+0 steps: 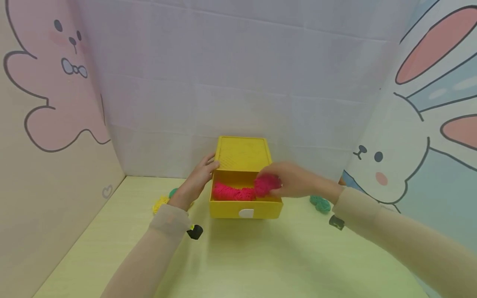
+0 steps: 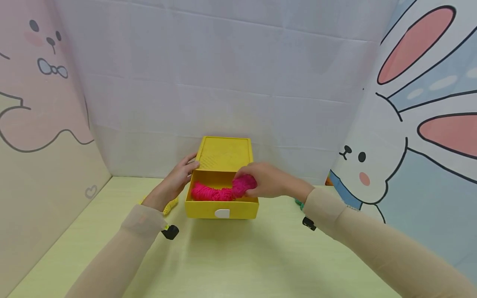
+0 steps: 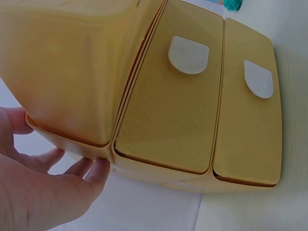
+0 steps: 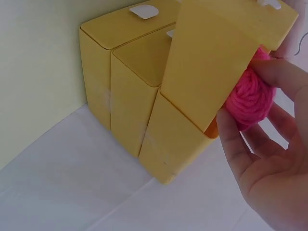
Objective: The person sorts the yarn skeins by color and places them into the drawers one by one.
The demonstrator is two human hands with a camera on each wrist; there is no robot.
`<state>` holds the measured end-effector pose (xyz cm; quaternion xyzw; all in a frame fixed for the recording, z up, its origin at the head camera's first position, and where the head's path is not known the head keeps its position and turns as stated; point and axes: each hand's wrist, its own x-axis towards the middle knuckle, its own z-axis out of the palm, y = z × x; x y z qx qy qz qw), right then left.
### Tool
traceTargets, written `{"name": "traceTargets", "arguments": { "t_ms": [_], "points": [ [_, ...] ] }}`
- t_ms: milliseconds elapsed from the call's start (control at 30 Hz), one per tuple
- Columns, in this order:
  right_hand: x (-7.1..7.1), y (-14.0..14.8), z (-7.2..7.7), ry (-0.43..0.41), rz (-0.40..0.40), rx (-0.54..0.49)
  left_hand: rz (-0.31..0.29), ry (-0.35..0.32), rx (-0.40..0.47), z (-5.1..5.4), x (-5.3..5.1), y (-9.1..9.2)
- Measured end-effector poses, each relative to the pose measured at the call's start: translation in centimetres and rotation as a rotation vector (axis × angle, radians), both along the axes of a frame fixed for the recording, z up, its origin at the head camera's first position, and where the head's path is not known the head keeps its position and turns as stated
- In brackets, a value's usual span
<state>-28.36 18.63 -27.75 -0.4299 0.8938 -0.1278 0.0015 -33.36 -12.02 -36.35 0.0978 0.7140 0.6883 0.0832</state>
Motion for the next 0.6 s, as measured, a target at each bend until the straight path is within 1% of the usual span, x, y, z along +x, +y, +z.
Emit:
{"name": "traceTargets", "arguments": {
  "t_ms": [100, 200, 333, 600],
  "points": [
    [-0.1, -0.5, 0.0, 0.032, 0.014, 0.028, 0.002, -0.001, 0.001, 0.0, 0.0, 0.0],
    [-0.1, -1.1, 0.0, 0.029, 0.026, 0.063, 0.002, -0.001, 0.002, 0.0, 0.0, 0.0],
    [-0.3, -1.9, -0.5, 0.029, 0.045, 0.109, 0.003, -0.002, -0.002, 0.0, -0.1, -0.1],
    [-1.2, -3.0, -1.7, -0.08, 0.002, 0.146, 0.004, -0.007, -0.002, 0.0, -0.2, -0.1]
  ]
}}
